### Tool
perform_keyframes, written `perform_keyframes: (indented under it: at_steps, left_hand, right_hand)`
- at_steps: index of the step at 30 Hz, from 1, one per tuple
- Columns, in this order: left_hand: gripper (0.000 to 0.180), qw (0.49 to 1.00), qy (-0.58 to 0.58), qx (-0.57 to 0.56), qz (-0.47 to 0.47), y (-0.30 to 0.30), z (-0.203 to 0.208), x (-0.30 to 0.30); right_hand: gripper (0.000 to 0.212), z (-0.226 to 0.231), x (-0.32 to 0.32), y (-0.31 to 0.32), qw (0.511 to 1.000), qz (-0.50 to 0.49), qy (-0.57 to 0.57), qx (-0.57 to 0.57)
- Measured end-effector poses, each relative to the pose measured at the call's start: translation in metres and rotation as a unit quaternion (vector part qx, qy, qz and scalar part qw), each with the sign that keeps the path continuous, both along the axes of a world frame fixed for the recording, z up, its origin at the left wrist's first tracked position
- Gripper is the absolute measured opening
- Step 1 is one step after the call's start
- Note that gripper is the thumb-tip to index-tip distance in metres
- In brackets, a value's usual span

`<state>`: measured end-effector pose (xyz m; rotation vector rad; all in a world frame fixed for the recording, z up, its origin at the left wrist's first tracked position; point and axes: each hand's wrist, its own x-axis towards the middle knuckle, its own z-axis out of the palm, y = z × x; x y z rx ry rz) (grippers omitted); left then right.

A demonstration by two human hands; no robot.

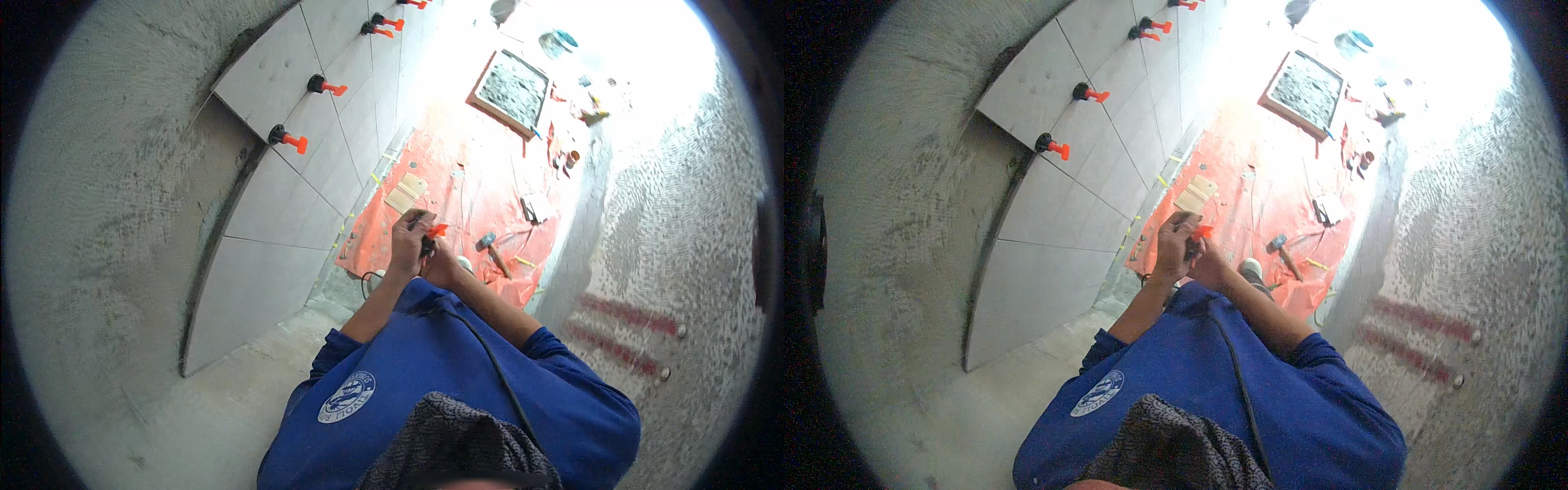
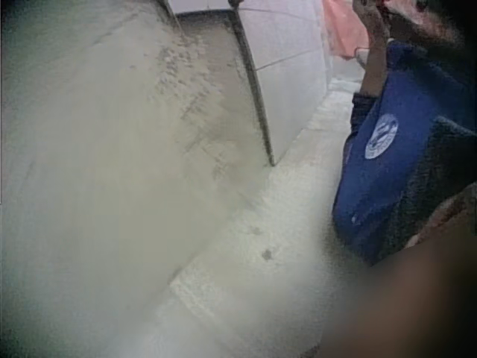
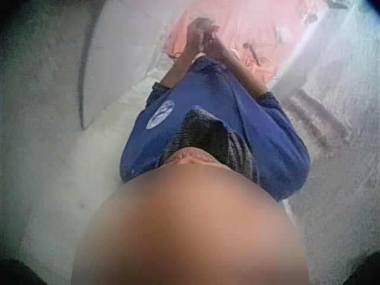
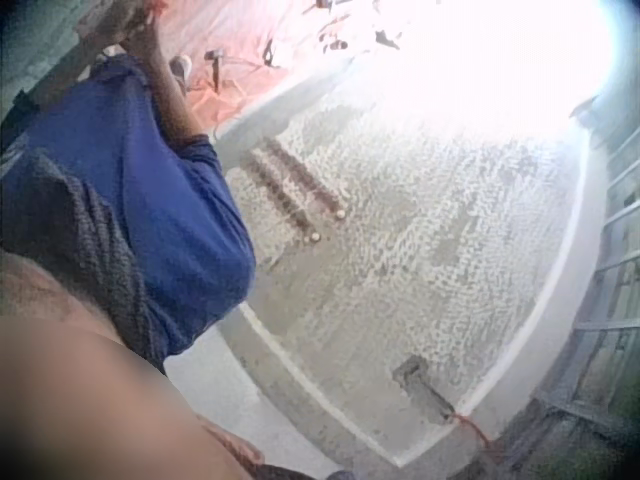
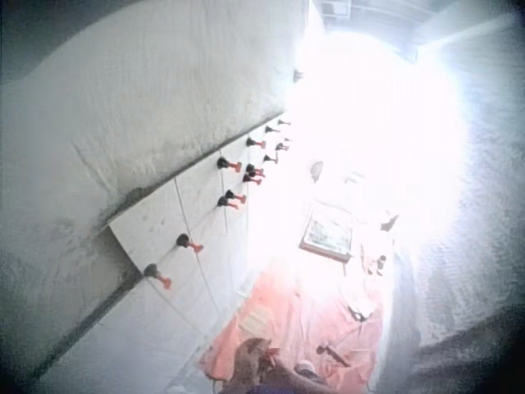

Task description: The person installs wall tiles by placing red tile leveling clips into the grout lines and tightening them to align the tiles. The person then scoops cement with a trowel and spreads it onto a white tile before applying it to the wall.

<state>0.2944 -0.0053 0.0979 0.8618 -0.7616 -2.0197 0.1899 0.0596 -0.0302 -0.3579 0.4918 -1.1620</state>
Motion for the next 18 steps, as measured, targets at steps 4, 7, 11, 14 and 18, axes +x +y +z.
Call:
perform_keyframes:
  at_steps: [4,7,11,14,18]
  left_hand:
    - [0.018,0.972,0.147,0.181,0.034,0.0,-0.013,-0.011]
    - [0.018,0.967,0.163,0.18,0.073,0.01,-0.025,-0.028]
    - [0.019,0.952,0.103,0.194,0.215,0.042,-0.031,-0.066]
    - [0.02,0.94,0.059,0.179,0.286,0.069,-0.021,-0.079]
    - [0.027,0.928,0.082,0.12,0.342,0.096,-0.004,-0.08]
  right_hand:
    - [0.023,0.003,-0.034,-0.014,0.966,-0.064,0.242,0.064]
    - [0.021,0.019,-0.087,-0.012,0.978,-0.049,0.136,0.152]
    - [0.029,0.042,-0.156,-0.019,0.964,0.037,0.229,0.128]
    - [0.026,0.069,-0.179,-0.035,0.959,0.047,0.255,0.112]
    - [0.031,0.115,-0.177,-0.059,0.953,0.103,0.285,0.016]
